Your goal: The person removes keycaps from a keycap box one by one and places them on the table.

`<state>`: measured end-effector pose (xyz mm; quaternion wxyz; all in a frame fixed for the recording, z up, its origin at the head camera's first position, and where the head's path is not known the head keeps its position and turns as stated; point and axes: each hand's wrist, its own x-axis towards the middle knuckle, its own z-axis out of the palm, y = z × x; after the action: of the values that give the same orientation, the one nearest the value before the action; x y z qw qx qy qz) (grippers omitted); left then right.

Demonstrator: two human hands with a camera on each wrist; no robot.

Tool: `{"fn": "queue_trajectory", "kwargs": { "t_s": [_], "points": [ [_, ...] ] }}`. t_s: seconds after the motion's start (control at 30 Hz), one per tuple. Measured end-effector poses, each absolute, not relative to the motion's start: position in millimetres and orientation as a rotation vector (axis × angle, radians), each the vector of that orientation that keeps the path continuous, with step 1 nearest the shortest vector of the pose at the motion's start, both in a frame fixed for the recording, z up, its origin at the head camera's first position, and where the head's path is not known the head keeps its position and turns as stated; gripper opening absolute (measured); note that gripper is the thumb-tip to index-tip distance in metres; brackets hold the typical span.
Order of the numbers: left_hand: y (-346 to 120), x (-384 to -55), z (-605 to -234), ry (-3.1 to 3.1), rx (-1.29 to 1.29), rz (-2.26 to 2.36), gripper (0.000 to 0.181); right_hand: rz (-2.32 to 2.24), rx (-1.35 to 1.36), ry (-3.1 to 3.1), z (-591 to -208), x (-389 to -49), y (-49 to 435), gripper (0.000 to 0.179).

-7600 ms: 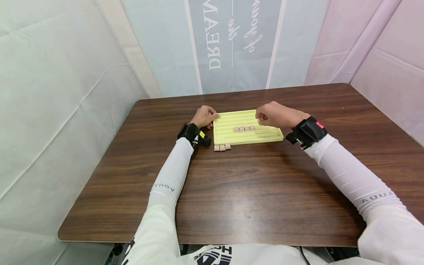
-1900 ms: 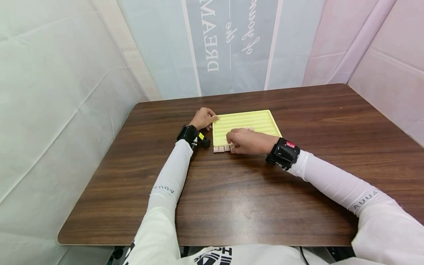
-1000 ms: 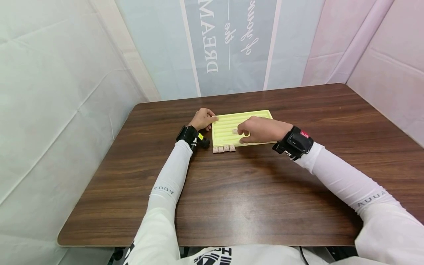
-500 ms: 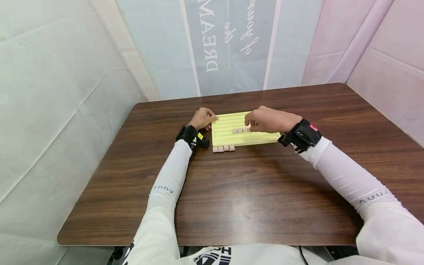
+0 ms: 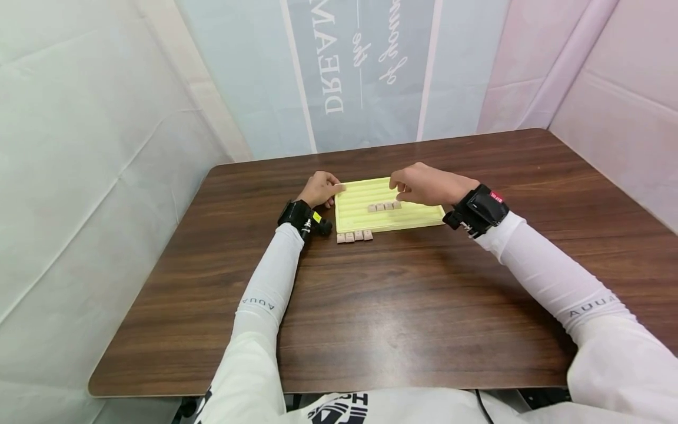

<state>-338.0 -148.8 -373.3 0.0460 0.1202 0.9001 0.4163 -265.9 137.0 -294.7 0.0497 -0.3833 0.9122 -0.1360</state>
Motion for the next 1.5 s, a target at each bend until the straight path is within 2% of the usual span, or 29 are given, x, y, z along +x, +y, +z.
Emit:
{"fn": "queue_trajectory", "kwargs": {
  "t_s": [0.67,1.5],
  "points": [
    [-153,-335,-373,2.759,0.377,1.258,0.030,-0.476,-1.161,2.733,-321,-284,135,0.033],
    [-151,-336,-374,2.768,0.392,1.254,0.028,-0.403,-1.158,2.753,-333,-287,130,0.024]
  ]
}}
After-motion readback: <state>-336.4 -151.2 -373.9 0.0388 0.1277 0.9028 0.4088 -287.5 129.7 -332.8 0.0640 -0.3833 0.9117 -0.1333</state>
